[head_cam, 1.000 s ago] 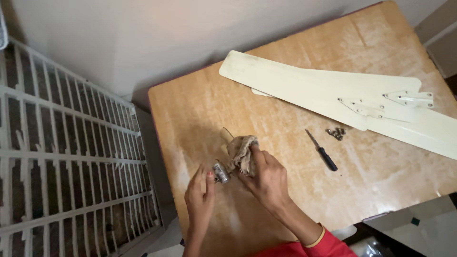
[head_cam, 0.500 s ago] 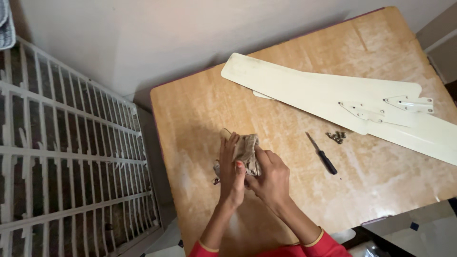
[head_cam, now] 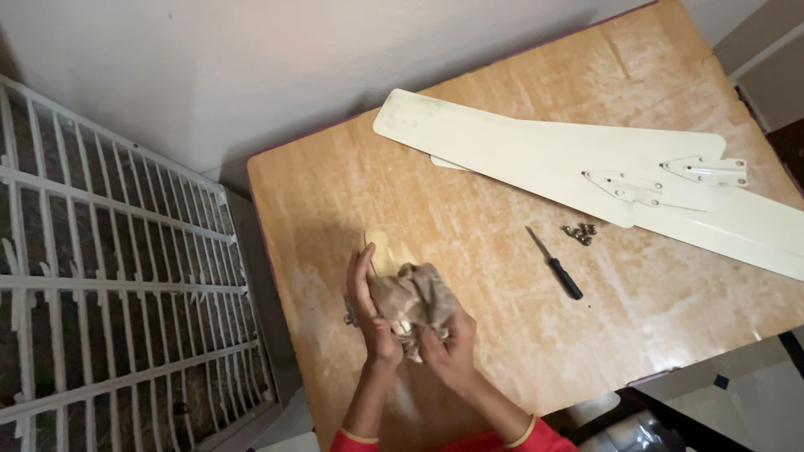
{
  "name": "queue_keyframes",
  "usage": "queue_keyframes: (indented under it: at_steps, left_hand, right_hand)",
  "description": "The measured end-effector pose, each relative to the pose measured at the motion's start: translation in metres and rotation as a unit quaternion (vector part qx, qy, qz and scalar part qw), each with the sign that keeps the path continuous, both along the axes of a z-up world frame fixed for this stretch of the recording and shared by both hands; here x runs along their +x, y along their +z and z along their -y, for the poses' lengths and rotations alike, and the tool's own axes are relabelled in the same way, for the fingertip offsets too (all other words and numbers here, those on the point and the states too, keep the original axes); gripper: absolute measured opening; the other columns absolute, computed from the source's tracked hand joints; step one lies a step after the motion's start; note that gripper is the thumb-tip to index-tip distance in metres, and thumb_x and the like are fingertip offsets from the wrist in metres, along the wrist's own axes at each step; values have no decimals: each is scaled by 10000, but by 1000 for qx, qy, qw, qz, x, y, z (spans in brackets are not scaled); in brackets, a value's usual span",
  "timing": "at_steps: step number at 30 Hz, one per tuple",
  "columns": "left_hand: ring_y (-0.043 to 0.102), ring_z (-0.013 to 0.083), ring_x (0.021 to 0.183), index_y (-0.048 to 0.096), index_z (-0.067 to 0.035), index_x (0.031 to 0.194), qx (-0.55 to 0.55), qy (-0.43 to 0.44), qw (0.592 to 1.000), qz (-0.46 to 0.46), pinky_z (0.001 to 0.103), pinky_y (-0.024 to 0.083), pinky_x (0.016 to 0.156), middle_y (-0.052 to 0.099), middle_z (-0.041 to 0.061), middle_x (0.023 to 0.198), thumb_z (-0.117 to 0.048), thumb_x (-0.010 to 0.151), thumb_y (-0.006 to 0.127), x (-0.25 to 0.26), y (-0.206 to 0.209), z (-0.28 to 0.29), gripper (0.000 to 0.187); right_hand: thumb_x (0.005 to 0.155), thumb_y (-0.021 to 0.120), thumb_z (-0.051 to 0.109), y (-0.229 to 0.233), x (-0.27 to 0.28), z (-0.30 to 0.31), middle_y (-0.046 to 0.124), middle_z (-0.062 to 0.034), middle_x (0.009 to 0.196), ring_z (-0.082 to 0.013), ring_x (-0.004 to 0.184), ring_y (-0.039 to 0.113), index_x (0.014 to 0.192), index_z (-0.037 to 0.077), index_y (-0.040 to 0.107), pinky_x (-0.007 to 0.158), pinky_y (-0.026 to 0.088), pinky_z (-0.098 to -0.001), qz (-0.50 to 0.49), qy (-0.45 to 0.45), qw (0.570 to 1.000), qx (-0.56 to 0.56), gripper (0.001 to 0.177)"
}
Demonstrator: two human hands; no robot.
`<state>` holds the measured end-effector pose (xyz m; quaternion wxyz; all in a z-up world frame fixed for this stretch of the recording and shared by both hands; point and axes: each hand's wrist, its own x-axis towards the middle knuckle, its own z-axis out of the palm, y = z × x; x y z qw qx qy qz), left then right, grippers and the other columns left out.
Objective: The person wipes the ceiling fan motor housing and each fan blade with a cloth on a wooden table. They handle the motor housing and three blades one at a time, turning them over to clean both sides before placing them back on the table.
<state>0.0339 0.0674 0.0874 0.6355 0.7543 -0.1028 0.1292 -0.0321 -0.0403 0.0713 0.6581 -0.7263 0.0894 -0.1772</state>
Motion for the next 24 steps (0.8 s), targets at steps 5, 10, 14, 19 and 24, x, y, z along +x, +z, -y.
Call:
queue_keyframes:
  at_steps: [5, 10, 14, 19, 24]
  left_hand:
    - [302, 357, 1599, 482, -12, 1513, -25, 8, 1000, 2, 511, 212, 1333, 432, 182, 1620, -877, 910, 396, -3, 0, -10, 1059]
    - [302, 376, 1599, 457, 8, 1523, 4, -7, 1000, -6, 512, 232, 1319, 401, 219, 1631, -585, 913, 667, -8, 2, -23, 877]
    - [300, 371, 1614, 421, -1, 1582, -12, -38, 999, -24, 501, 232, 1320, 393, 210, 1668, -413, 874, 670, -4, 4, -30, 857]
    - [296, 386, 1596, 429, -10, 1563, 52, -49, 997, -23, 511, 230, 1306, 426, 195, 1639, -213, 775, 729, -5, 13, -29, 868]
    - [298, 373, 1598, 461, -48, 1536, 92, -42, 994, -48, 498, 256, 1291, 454, 177, 1617, -50, 797, 723, -7, 21, -12, 784]
  right_hand:
    - [927, 473, -26, -43, 4, -5, 649, -126, 1351, -219, 1242, 625, 1396, -35, 539, 1057, 503, -326, 14, -91, 969, 231, 474]
    - [926, 437, -57, -51, 18, -4, 665, -177, 1290, -278, 1132, 650, 1347, -42, 583, 965, 523, -409, -98, -127, 916, 369, 445]
    - [905, 414, 134, -36, 28, 1, 704, -146, 1188, -308, 1076, 688, 1254, 45, 610, 974, 552, -459, -172, -111, 748, 632, 409]
    - [932, 472, 281, -26, 33, 9, 735, -138, 1194, -302, 1081, 678, 1236, 34, 635, 998, 530, -422, -74, -94, 707, 697, 424]
    - [958, 469, 230, -35, 39, 21, 731, -141, 1090, -273, 952, 725, 1171, 13, 656, 862, 583, -410, -155, -79, 763, 623, 357]
